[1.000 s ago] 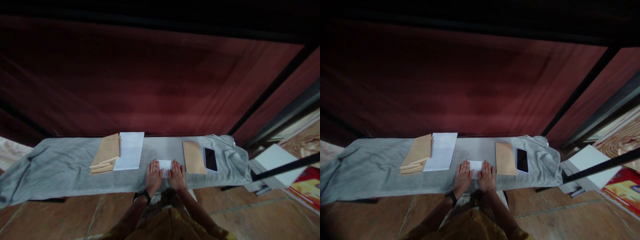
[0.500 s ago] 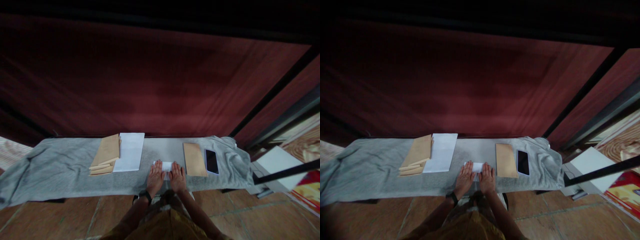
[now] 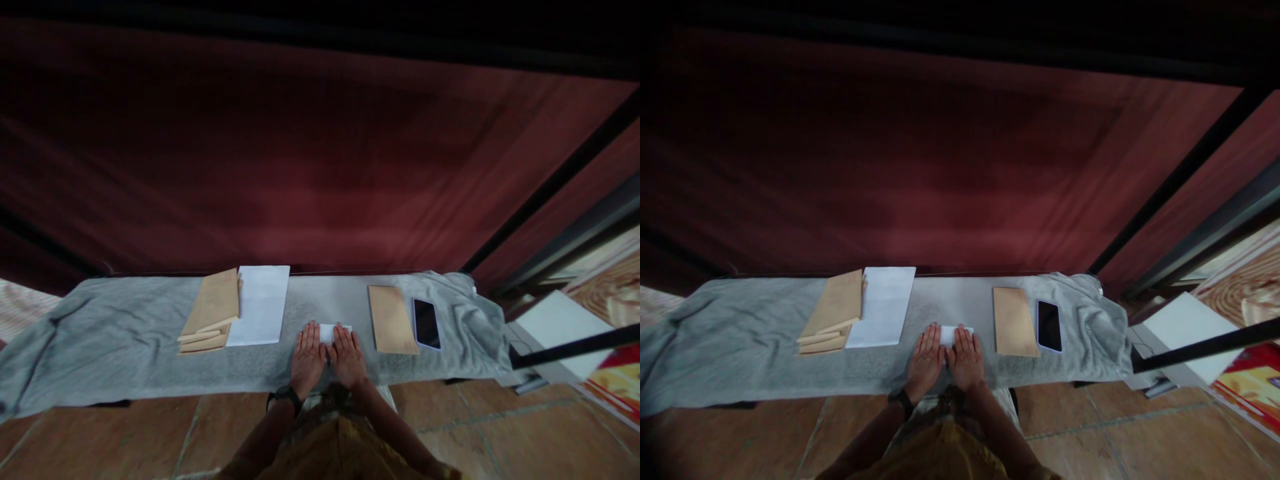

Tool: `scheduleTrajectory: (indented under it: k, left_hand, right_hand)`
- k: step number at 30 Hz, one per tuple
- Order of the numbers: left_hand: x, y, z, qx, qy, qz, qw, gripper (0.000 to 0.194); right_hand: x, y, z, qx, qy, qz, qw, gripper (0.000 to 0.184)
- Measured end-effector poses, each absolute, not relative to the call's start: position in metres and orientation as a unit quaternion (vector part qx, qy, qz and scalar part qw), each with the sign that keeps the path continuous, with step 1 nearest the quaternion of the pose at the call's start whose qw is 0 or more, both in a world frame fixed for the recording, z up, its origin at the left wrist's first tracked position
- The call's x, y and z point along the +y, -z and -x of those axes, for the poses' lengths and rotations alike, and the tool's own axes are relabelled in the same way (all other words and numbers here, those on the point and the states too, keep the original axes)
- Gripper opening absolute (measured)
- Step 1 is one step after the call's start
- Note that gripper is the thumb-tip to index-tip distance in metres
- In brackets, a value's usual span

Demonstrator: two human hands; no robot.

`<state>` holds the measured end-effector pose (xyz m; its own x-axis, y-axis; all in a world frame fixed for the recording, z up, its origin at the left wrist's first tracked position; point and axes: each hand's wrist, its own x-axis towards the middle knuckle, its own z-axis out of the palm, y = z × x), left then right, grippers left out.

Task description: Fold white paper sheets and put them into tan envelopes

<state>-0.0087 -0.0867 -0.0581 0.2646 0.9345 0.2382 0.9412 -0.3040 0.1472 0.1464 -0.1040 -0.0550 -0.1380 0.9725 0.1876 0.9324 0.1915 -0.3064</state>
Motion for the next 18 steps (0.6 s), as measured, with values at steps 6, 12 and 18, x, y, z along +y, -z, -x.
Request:
scheduleTrajectory:
  k: [6, 12, 18]
  left_hand:
    - [-0.088, 0.060, 0.012, -0.608, 0.165, 0.776, 0.017, 0.061]
    - [-0.093, 0.062, 0.016, -0.628, 0.172, 0.759, 0.020, 0.062]
    - [-0.092, 0.065, 0.018, -0.636, 0.157, 0.755, 0.039, 0.059]
  right_hand:
    - [-0.106, 0.061, -0.168, -0.730, -0.031, 0.662, 0.164, 0.055]
    - [-0.107, 0.063, -0.174, -0.732, -0.002, 0.662, 0.159, 0.057]
    - [-0.108, 0.066, -0.176, -0.733, 0.011, 0.661, 0.161, 0.056]
